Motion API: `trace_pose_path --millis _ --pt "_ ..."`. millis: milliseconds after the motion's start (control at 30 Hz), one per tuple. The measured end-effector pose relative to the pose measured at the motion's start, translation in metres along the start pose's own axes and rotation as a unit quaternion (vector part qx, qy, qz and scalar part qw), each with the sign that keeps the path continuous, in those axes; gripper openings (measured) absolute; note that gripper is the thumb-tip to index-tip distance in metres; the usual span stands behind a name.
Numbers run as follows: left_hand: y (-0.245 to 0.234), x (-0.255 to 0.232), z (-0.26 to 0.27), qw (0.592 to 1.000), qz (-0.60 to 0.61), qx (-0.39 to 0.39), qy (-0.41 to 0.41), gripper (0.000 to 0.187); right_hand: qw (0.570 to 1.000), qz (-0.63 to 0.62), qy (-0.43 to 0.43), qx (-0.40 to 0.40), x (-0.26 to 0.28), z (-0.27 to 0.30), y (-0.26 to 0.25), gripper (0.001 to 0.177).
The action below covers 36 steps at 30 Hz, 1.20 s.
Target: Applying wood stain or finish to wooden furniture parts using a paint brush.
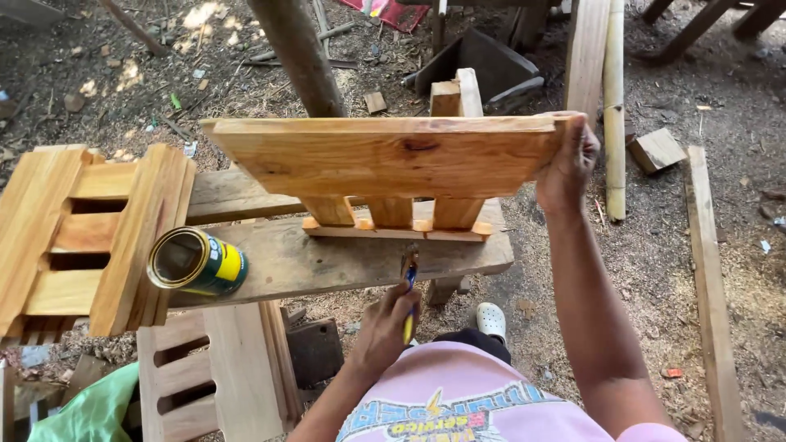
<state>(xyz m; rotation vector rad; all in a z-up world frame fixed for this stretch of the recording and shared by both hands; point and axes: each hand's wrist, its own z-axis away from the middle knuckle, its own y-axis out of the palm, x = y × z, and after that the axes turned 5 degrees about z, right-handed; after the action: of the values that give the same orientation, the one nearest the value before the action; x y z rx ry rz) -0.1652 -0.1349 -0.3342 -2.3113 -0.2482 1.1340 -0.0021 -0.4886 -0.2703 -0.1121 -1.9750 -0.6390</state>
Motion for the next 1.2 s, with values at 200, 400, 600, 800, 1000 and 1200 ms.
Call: trace_pose_path --millis 200,400,600,800,1000,1200 --pt "0.059 0.019 -0.038 0.997 -0.071 -0.027 0.005 0.025 0.999 0.011 0.004 0.043 0.005 0.000 0.000 0.039" --pt "0.097 0.038 -0.070 0.990 -0.136 -0.046 0.016 0.027 0.993 0.063 -0.003 0.102 0.014 -0.004 0.002 0.048" --pt "0.081 -0.022 -0.080 0.977 -0.207 -0.045 -0.026 0.029 0.989 0.066 -0.016 0.132 0.015 -0.008 -0.001 0.050" --pt "0.099 0.004 -0.073 0.984 -0.144 -0.103 -0.019 0.008 0.987 0.076 0.000 0.144 0.031 -0.004 -0.002 0.051" --pt "0.105 -0.043 -0.042 0.973 -0.172 -0.101 -0.115 0.006 0.975 0.088 -0.025 0.202 0.046 -0.011 0.005 0.050" --pt "0.123 -0.084 -0.020 0.858 0.141 -0.465 -0.165 0.011 0.977 0.096 -0.050 0.182 0.033 -0.031 0.004 0.046"
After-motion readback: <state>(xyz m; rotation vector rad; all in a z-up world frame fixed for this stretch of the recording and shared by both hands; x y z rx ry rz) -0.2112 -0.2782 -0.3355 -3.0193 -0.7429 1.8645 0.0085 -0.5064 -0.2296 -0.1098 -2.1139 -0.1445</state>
